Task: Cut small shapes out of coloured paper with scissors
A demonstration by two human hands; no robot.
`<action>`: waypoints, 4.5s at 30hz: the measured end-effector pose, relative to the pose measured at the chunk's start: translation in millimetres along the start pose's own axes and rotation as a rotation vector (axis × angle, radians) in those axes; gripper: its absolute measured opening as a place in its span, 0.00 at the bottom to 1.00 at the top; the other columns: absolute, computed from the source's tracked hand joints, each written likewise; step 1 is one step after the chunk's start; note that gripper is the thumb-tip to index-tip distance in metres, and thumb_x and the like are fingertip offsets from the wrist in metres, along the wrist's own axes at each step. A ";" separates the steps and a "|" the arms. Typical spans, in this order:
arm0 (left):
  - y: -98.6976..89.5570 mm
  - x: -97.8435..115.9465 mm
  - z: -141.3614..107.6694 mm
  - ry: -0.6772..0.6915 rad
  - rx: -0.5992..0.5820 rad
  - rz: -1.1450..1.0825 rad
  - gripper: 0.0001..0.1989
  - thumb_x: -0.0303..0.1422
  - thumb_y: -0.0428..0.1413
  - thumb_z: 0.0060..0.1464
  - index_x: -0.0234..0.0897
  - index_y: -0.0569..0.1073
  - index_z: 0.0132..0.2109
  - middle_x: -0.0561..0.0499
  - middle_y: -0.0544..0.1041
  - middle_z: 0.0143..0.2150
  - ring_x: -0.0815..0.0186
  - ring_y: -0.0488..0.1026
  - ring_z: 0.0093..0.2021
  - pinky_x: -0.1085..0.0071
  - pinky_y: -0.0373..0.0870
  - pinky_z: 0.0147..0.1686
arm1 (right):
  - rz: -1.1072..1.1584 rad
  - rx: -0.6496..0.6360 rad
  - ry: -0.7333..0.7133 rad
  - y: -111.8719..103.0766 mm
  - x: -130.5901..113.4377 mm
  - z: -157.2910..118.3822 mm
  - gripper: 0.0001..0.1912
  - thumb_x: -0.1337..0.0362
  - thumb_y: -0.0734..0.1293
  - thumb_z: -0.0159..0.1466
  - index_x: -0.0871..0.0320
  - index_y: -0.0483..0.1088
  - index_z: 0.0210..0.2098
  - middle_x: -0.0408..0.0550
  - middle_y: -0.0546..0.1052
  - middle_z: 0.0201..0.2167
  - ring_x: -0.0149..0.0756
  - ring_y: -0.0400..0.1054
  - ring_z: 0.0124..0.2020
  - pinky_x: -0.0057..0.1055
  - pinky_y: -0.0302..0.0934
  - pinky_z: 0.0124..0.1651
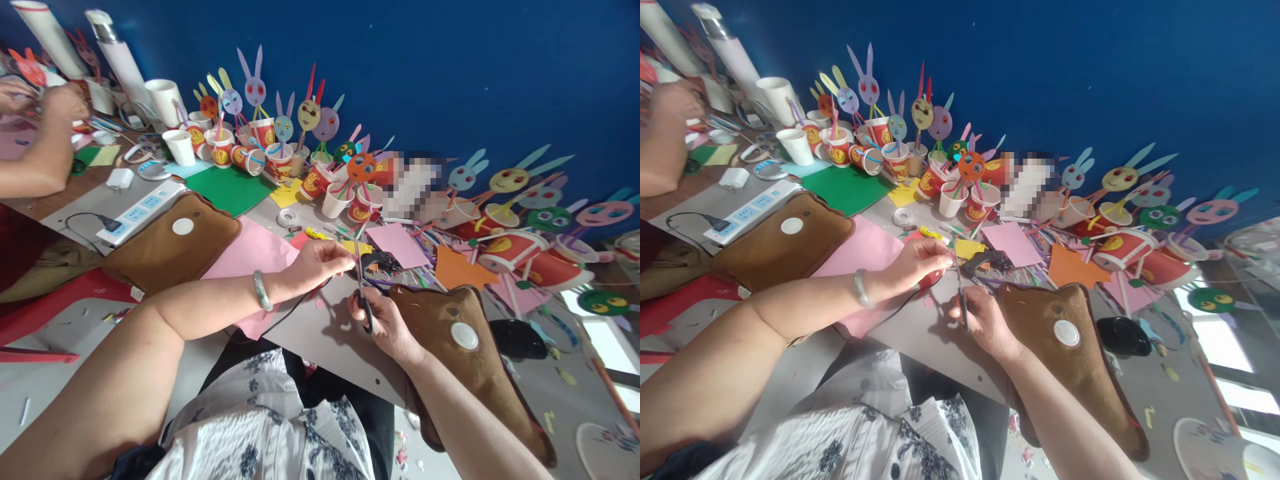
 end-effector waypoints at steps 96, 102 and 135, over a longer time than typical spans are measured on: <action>0.4 10.3 -1.4 0.066 0.008 0.024 0.14 0.40 0.59 0.53 0.35 0.69 0.27 0.54 0.70 0.24 0.73 0.66 0.27 0.73 0.64 0.30 | 0.006 -0.004 -0.008 0.8 3.0 -0.7 0.36 0.29 0.59 0.62 0.56 0.67 0.23 0.47 0.72 0.22 0.37 0.63 0.26 0.35 0.58 0.33; -1.2 4.0 2.3 0.077 0.010 -0.014 0.10 0.35 0.60 0.48 0.35 0.69 0.29 0.55 0.70 0.24 0.74 0.65 0.26 0.73 0.63 0.30 | -0.006 -0.001 -0.002 0.2 3.4 -0.4 0.36 0.29 0.59 0.62 0.56 0.66 0.22 0.47 0.71 0.22 0.37 0.63 0.27 0.35 0.59 0.33; -16.1 -1.9 12.6 -0.300 -0.763 0.566 0.08 0.34 0.65 0.45 0.33 0.79 0.25 0.50 0.76 0.22 0.69 0.70 0.23 0.74 0.61 0.23 | -0.098 0.120 0.054 -3.8 12.4 4.2 0.26 0.42 0.65 0.64 0.56 0.68 0.23 0.47 0.73 0.21 0.37 0.66 0.27 0.34 0.60 0.34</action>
Point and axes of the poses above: each hand's wrist, its own z-axis towards the middle knuckle, its own y-axis out of the palm, x = y × z, the point moved 2 cm from there along z, towards the middle knuckle
